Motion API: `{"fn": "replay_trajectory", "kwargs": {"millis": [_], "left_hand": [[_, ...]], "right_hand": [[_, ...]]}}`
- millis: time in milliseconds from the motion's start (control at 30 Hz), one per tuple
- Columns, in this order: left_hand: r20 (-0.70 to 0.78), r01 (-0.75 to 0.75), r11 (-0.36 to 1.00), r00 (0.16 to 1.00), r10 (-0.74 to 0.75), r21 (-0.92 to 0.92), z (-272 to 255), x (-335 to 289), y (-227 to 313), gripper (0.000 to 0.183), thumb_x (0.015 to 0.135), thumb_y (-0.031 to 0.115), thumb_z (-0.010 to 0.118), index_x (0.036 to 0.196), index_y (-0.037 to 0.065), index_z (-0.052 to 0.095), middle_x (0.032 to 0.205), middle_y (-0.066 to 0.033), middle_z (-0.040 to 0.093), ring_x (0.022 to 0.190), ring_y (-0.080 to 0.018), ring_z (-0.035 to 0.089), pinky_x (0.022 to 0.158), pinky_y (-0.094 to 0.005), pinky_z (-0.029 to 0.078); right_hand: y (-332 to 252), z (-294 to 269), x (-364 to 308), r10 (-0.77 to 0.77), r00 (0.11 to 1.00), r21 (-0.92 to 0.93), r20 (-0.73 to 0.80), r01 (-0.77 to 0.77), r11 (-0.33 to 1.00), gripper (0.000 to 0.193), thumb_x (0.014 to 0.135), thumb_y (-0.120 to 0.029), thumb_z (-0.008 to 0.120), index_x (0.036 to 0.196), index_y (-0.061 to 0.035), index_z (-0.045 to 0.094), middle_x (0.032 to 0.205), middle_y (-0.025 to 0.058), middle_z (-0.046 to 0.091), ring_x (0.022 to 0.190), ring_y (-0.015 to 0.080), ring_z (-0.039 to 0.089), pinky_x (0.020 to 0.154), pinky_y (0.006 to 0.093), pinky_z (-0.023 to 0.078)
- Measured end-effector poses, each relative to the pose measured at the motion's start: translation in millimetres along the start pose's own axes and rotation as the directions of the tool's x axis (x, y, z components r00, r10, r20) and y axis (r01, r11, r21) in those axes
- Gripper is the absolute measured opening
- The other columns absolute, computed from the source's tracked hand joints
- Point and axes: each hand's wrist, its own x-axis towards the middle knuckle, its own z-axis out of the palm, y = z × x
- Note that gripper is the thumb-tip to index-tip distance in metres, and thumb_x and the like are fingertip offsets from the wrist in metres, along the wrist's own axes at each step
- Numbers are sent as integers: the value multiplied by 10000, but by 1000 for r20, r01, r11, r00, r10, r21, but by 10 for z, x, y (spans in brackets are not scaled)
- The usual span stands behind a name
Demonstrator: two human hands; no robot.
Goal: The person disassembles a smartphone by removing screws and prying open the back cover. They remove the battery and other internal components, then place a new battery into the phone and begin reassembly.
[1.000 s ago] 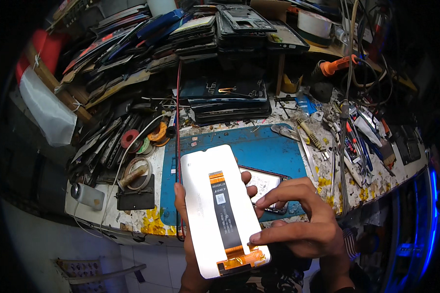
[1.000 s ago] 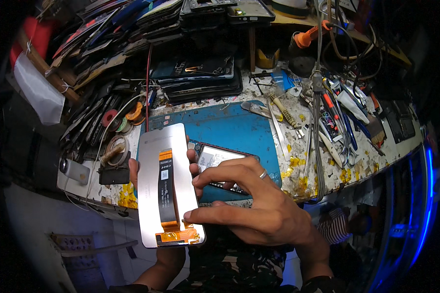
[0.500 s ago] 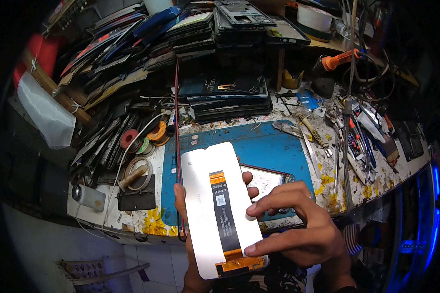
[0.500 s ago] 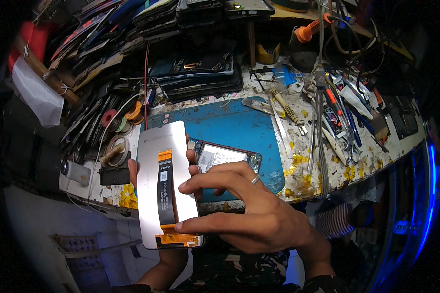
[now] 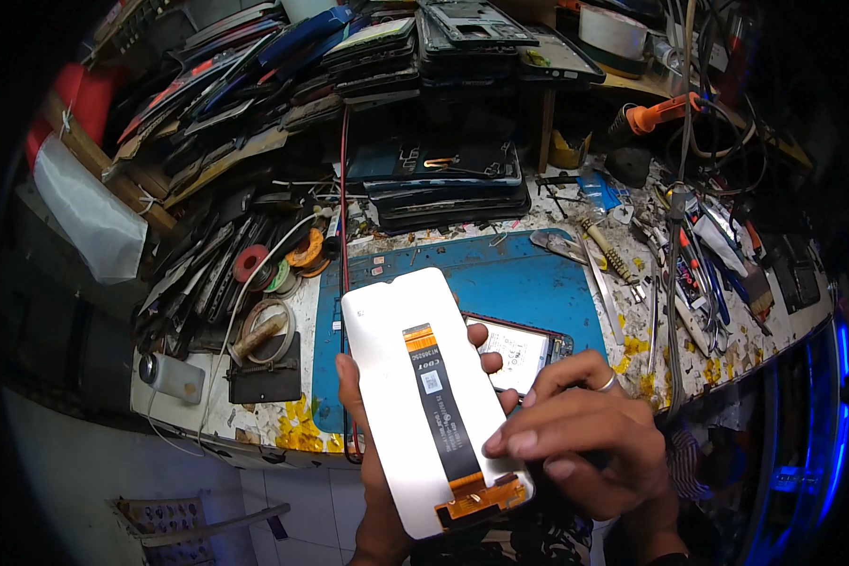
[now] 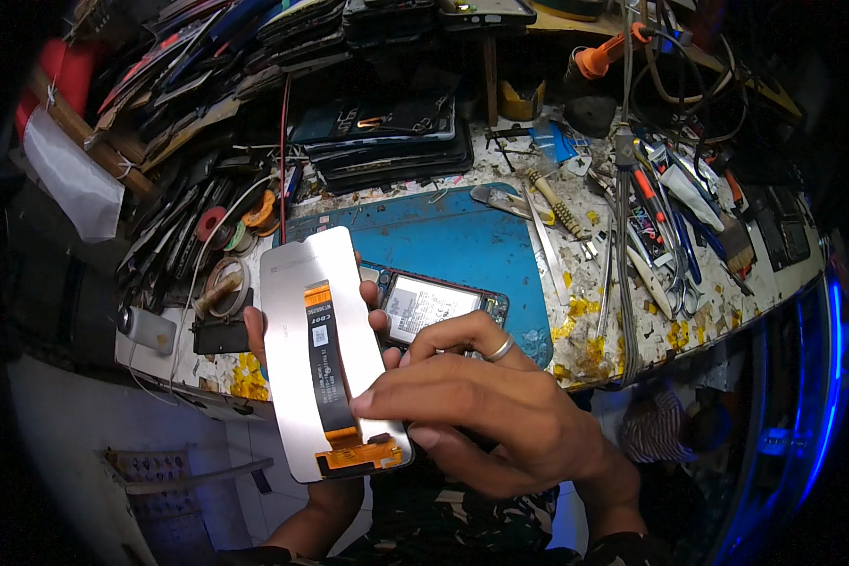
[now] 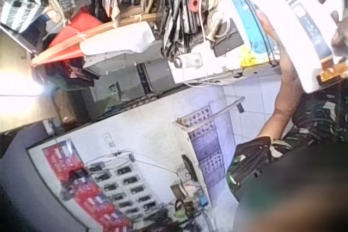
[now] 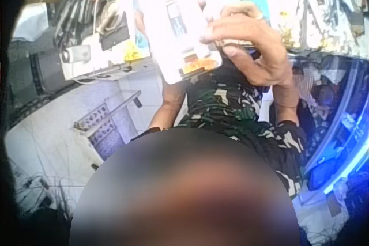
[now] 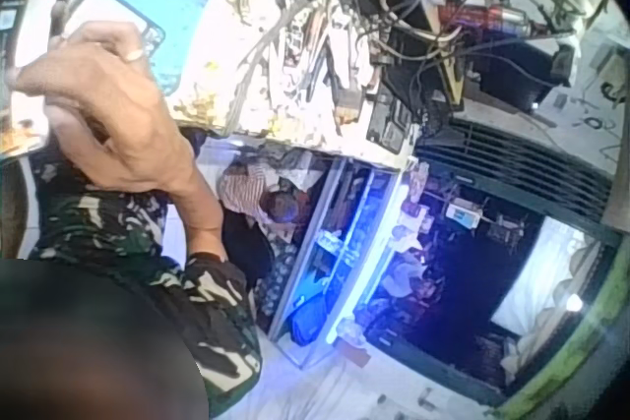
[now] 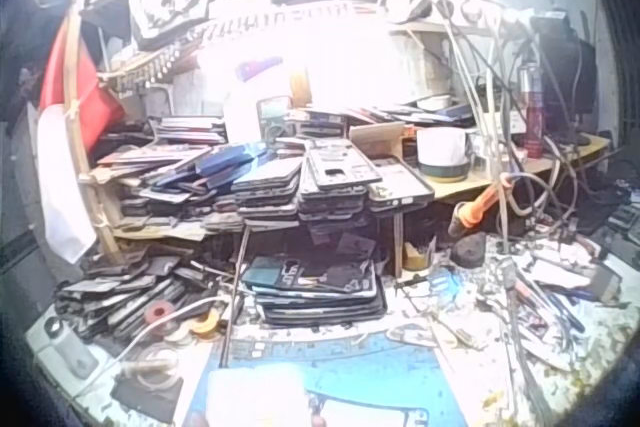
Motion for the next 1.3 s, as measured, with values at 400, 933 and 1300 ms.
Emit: {"fn": "replay_trajectory", "kwargs": {"millis": [400, 933, 1300], "left_hand": [[149, -64, 996, 987, 54, 66, -59, -11, -34, 874, 906, 734, 179, 1458, 59, 245, 1311, -217, 457, 1120, -318, 549, 890, -457, 550], [249, -506, 737, 863, 441, 448, -28, -274, 59, 1198, 688, 618, 765, 1431, -59, 114, 1324, -282, 407, 1274, -396, 427, 1106, -578, 335], [261, -543, 418, 783, 565, 728, -121, -315, 79, 1202, 656, 640, 755, 1442, -19, 127, 1330, -235, 405, 1285, -315, 423, 1112, -569, 328]], "right_hand": [[-4, 107, -49, 216, 972, 453, -94, -151, 879, 517, 792, -32, 736, 1272, 19, 551, 1032, 101, 702, 1024, 192, 602, 942, 363, 399], [188, 58, -154, 191, 964, 306, -186, -128, 943, 286, 645, -91, 876, 854, -84, 681, 1008, 95, 634, 963, 209, 623, 849, 343, 494], [422, 86, -288, 418, 890, 758, -182, -144, 637, 369, 772, 61, 715, 1070, 7, 504, 937, 151, 623, 908, 174, 624, 814, 309, 525]]}}
